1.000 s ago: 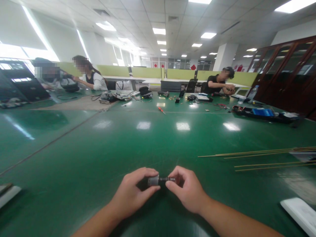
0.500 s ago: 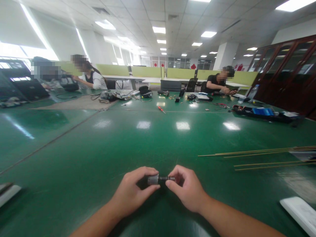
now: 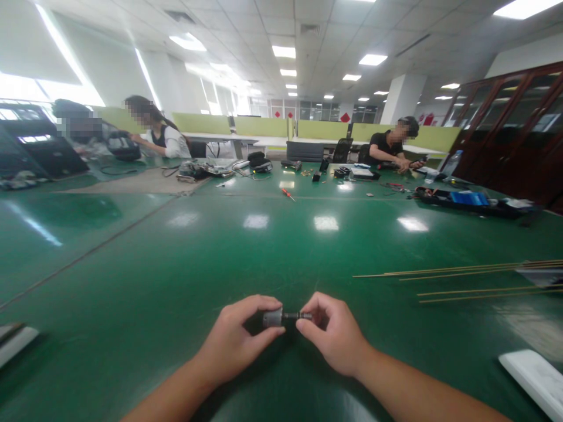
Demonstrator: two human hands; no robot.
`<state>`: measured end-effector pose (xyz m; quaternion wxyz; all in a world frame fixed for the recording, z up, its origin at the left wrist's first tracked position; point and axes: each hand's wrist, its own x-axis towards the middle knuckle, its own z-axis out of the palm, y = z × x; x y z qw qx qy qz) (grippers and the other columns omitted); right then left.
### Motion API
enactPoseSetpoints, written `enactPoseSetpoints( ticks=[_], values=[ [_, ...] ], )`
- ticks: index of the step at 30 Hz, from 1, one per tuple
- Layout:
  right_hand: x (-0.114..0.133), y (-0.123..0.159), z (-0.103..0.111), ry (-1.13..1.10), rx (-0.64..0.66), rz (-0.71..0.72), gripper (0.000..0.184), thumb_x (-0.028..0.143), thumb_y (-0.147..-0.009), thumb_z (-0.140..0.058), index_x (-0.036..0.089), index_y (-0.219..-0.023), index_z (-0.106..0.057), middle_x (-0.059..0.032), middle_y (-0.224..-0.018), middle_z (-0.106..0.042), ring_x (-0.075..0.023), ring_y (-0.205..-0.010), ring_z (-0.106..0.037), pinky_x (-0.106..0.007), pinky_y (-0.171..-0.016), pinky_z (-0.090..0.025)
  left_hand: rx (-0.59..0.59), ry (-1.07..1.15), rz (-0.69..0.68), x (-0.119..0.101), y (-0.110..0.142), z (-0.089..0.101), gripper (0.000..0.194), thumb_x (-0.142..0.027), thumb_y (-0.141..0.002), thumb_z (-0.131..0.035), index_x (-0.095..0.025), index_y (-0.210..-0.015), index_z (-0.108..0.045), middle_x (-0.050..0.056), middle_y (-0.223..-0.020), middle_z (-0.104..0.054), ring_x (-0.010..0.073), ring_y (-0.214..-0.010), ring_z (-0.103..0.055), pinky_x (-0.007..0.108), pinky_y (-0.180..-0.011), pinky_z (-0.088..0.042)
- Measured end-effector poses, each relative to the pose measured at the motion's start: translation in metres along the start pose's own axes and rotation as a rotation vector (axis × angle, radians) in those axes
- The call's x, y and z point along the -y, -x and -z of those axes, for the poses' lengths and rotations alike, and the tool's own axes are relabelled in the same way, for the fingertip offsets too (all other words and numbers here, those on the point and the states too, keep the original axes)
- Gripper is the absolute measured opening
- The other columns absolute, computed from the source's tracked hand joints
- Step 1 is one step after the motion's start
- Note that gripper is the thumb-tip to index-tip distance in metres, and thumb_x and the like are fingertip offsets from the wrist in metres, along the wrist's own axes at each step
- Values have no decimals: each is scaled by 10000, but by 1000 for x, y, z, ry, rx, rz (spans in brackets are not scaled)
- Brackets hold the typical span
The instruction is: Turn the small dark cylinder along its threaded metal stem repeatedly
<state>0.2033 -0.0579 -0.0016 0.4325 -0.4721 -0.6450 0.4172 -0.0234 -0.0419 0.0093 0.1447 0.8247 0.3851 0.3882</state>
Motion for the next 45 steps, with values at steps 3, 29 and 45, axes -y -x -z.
enactPoseSetpoints(
  ticks=[3,29,45],
  values=[
    [-1,0,0,-13,2,-5,91,228,-782,-691,165,-781,-625,36,-640,-547,-117,-595,-492,-228,-571,-375,6,-1,5,1,0,0,245,-255,-783,-775,-241,-1015,-696,13,-970,-762,169,-878,-734,253,-810,-578],
    [-3,-1,-1,-35,-6,-14,83,212,-778,-694,171,-768,-622,35,-638,-559,-122,-602,-510,-231,-580,-380,-20,1,-3,1,-2,1,253,-252,-769,-787,-242,-1006,-698,5,-965,-766,166,-868,-738,246,-816,-582],
    [-6,-2,-1,-42,-4,-12,81,216,-788,-685,168,-791,-620,35,-655,-556,-121,-611,-498,-236,-593,-386,-12,9,13,0,-3,2,234,-263,-782,-772,-229,-1001,-697,21,-958,-763,170,-862,-736,251,-800,-582]
  ],
)
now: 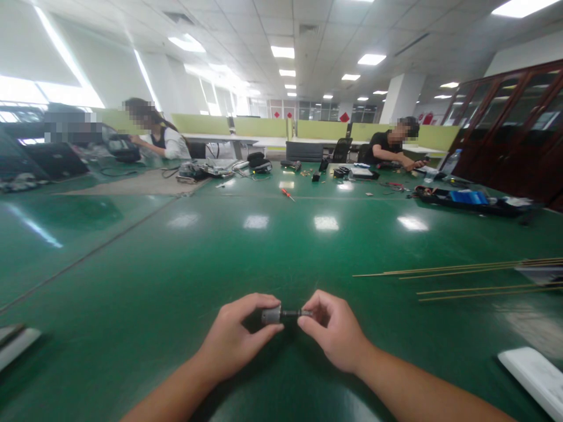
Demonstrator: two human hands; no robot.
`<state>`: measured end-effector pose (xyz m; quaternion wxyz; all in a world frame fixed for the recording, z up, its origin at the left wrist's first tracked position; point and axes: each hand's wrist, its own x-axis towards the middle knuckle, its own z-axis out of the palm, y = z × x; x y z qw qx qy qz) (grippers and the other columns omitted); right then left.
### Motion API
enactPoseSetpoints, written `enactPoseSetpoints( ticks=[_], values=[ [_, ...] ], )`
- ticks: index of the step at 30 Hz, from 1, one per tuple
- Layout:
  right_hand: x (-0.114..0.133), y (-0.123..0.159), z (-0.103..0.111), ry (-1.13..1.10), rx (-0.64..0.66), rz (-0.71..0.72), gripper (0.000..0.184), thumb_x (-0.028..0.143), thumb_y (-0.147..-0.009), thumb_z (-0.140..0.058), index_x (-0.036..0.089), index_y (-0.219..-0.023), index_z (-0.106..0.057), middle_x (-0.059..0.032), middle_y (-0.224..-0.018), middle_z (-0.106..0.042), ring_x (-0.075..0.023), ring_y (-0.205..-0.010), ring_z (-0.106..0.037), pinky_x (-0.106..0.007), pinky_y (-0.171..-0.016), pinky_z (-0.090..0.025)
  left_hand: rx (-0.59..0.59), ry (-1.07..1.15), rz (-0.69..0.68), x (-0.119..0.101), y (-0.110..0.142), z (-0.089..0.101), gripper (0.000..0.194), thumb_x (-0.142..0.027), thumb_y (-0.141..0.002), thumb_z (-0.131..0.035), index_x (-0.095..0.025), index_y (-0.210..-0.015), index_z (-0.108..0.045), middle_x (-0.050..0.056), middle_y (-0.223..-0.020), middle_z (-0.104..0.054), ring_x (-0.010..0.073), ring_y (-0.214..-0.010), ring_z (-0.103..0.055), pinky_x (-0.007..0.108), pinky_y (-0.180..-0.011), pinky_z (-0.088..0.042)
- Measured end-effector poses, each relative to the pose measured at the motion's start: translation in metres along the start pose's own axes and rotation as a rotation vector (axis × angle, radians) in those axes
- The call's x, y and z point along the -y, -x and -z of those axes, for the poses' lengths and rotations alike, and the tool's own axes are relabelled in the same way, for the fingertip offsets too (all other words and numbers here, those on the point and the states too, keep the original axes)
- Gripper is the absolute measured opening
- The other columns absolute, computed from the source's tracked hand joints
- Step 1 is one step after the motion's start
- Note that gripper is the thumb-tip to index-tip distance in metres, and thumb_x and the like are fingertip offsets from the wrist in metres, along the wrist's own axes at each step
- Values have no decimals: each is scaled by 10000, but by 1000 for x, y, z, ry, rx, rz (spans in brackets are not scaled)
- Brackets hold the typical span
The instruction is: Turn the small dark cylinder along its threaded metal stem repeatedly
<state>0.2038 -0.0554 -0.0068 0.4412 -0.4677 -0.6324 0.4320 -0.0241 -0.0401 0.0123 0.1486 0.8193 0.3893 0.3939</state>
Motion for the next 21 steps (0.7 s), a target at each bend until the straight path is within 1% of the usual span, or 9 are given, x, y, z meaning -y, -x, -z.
enactPoseSetpoints(
  ticks=[6,12,21],
  values=[
    [-1,0,0,-29,7,-15,79,206,-770,-694,165,-792,-630,34,-654,-557,-122,-613,-489,-239,-593,-380,11,-18,1,1,0,1,231,-269,-787,-765,-215,-1002,-700,43,-960,-764,188,-868,-738,273,-806,-590],
    [-1,-1,1,-41,11,-24,72,199,-758,-697,170,-781,-636,30,-649,-569,-126,-618,-498,-238,-597,-386,-3,-18,-16,2,1,1,241,-265,-787,-767,-221,-1015,-703,48,-975,-763,194,-885,-737,283,-823,-596],
    [4,0,2,-29,8,-11,75,219,-760,-681,164,-781,-635,32,-643,-554,-126,-608,-494,-246,-601,-377,-16,-24,-34,4,3,1,267,-245,-785,-775,-236,-1039,-694,27,-992,-761,174,-900,-733,265,-843,-587]
  ],
)
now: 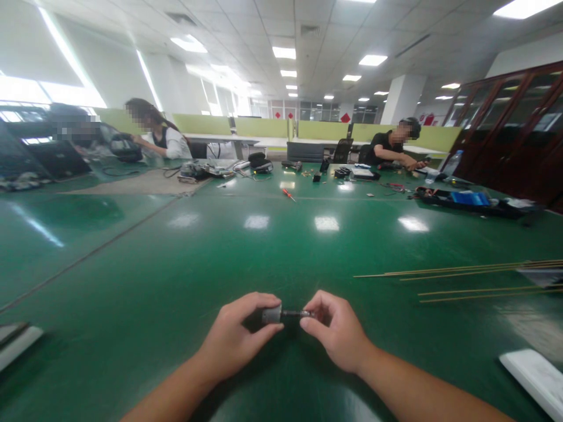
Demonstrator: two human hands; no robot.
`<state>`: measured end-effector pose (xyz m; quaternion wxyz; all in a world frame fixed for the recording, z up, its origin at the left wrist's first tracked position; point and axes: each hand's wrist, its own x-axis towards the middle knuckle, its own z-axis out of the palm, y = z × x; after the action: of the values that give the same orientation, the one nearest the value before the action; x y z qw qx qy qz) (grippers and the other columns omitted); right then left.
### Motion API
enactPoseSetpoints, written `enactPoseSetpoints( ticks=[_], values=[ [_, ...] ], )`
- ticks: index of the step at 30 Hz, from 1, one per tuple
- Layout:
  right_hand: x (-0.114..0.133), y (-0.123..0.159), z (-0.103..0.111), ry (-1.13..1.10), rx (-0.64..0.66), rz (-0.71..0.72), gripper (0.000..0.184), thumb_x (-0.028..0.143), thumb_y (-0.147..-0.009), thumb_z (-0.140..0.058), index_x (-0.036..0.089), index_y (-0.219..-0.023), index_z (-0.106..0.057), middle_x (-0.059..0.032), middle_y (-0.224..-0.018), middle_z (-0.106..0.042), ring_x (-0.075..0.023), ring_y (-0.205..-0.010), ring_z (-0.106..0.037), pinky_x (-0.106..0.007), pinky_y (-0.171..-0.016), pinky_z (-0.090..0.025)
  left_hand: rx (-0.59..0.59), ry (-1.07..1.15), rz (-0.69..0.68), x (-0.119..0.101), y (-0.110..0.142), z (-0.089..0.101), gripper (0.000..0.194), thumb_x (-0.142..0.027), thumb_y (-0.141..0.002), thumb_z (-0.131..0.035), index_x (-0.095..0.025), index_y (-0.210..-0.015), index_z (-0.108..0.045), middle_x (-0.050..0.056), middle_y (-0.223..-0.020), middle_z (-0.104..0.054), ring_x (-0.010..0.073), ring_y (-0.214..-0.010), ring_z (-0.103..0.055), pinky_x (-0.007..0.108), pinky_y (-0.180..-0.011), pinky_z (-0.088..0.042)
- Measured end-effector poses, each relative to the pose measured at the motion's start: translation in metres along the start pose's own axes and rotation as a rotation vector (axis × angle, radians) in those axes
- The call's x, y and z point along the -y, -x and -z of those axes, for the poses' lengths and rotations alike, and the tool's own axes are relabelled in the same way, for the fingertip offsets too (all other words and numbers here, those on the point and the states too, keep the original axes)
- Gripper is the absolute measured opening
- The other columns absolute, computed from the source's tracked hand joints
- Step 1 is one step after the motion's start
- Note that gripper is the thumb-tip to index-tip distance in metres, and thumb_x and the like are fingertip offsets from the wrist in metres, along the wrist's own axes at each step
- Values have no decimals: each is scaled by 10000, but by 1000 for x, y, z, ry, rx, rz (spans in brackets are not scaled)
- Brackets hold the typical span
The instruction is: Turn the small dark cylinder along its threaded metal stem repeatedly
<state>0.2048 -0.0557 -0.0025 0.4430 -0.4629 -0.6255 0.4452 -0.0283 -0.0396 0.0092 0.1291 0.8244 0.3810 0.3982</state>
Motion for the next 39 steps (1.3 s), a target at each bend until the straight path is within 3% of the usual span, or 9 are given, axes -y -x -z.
enactPoseSetpoints(
  ticks=[39],
  values=[
    [-2,0,2,-4,-30,22,77,216,-758,-680,170,-771,-620,31,-643,-562,-126,-596,-500,-248,-596,-377,-13,13,-6,1,-4,4,233,-240,-797,-761,-225,-1024,-710,49,-996,-760,188,-915,-730,279,-849,-591]
  ],
)
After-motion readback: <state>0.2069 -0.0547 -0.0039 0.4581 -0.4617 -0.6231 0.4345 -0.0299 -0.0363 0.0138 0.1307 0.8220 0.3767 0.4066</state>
